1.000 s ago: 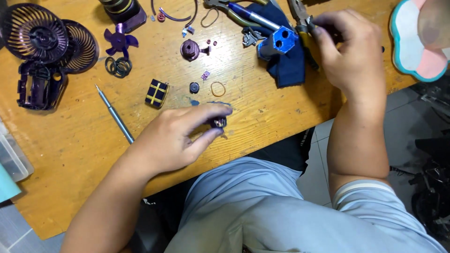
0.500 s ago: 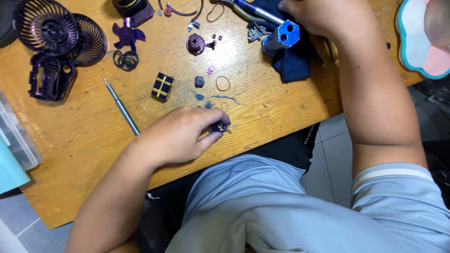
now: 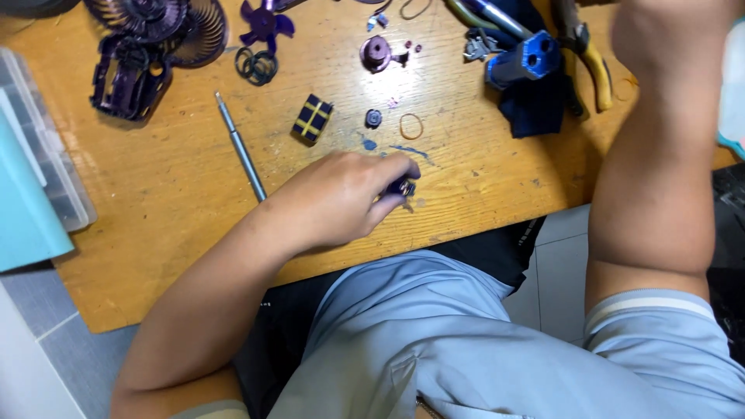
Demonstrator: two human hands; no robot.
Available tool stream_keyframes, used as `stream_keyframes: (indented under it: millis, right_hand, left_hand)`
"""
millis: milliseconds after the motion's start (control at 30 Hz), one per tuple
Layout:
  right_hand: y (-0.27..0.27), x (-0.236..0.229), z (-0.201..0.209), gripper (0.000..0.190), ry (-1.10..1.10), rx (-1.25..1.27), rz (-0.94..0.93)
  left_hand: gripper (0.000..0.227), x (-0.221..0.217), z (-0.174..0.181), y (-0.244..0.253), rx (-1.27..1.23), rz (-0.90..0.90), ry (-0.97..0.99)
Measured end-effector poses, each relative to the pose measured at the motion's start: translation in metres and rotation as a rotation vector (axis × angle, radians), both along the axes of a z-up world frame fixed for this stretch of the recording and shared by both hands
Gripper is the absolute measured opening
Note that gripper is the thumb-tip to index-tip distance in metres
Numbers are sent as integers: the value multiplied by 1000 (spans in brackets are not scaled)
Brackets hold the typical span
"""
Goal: Assembling a small internal gear mechanism by fitting together various components like gears, pins, and housings on a workbench.
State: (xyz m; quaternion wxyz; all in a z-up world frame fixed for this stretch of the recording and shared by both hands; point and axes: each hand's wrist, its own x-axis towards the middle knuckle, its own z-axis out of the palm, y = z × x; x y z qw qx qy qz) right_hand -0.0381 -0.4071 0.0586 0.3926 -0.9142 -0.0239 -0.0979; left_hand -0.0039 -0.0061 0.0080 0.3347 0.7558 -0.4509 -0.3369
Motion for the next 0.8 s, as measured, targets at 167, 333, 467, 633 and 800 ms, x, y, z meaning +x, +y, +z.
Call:
stream_keyframes:
  millis: [167,333,467,633,800]
  right_hand:
    - [92,-2,-7,54,8,212,29]
    - [133,1,-21,63,101,817,361]
    - [147,17,-55,31,-345,485,370]
    - [134,22,-66,28,-533,309,453]
    - [146,8,-66,18,-506,345,422]
  left_hand:
    - [27,6,-5,-2,-24,108,26]
    - [22,13,-8,8,-416,413,-118]
    - [26,12,-7,10,-584,591,-236]
    - [25,11,-5,9,-596,577,-248]
    - [22,10,-3,8,-613,556,-346]
